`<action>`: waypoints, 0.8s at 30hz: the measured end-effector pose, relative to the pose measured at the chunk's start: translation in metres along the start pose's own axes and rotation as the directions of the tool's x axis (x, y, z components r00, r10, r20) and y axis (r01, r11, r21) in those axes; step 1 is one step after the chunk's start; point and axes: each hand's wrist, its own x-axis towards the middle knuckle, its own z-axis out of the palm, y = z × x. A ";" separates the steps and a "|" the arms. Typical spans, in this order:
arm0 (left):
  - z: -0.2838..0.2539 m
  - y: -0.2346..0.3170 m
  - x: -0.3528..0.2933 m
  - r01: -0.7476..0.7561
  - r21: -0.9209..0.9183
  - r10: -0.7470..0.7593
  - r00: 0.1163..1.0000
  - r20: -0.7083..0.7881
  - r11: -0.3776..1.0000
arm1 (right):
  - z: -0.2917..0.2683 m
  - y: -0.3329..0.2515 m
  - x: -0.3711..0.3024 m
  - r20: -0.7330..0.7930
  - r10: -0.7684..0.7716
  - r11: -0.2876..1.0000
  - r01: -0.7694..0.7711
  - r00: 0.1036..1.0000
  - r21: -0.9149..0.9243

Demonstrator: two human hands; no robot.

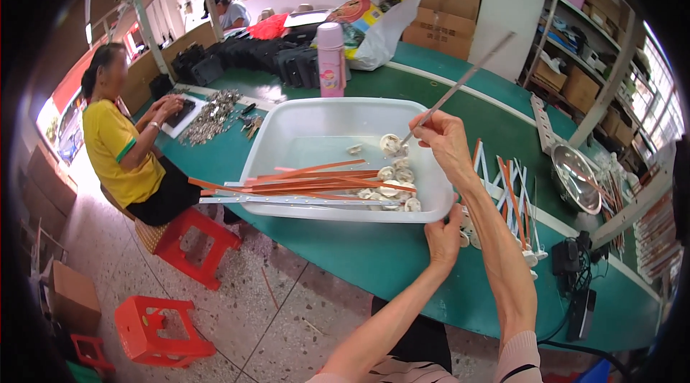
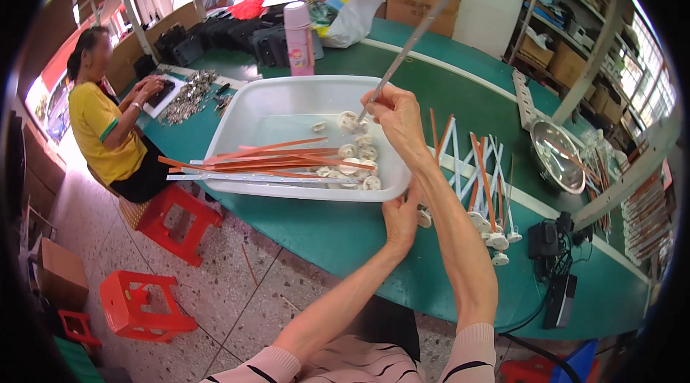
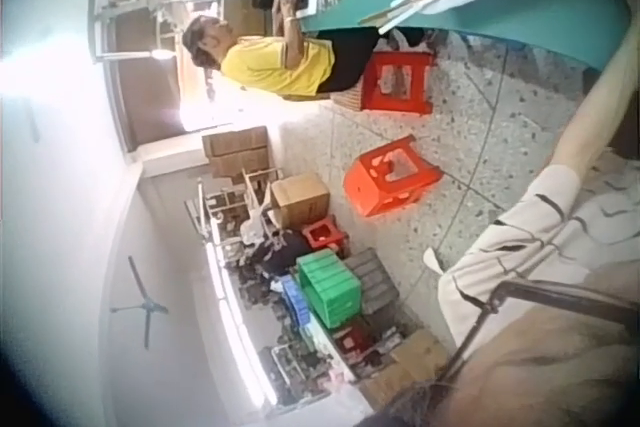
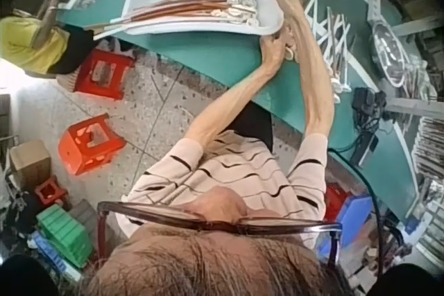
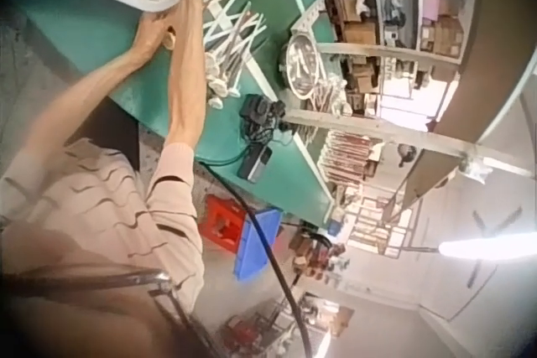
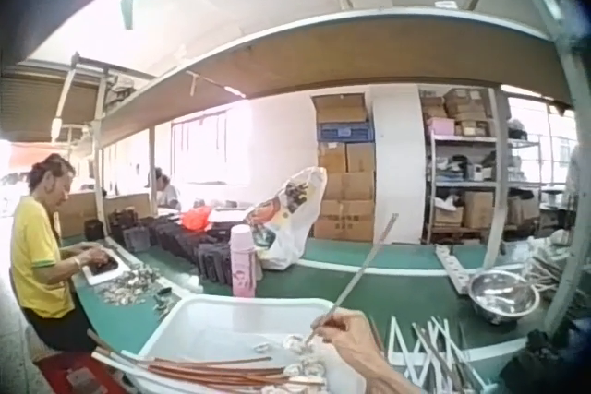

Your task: The person assembles small plastic components onto clear tubes and colored sticks by hand, creating finished assemblies at a factory workbench.

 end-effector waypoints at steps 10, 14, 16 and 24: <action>-0.006 0.000 -0.003 0.094 0.009 -0.094 0.985 0.148 0.996 | -0.020 -0.007 -0.039 0.064 -0.084 0.960 0.098 0.994 -0.264; -0.002 -0.005 -0.001 0.004 0.037 -0.009 0.989 0.148 0.999 | -0.018 0.001 -0.039 0.062 -0.171 0.937 0.181 0.983 -0.300; -0.006 -0.006 -0.001 -0.013 0.007 0.012 0.992 0.124 1.000 | -0.014 0.000 -0.037 -0.035 -0.172 0.961 0.160 0.985 -0.227; 0.005 -0.002 -0.005 -0.045 0.069 0.040 0.997 0.073 0.997 | -0.009 -0.016 -0.022 -0.045 -0.087 0.989 0.081 0.995 -0.124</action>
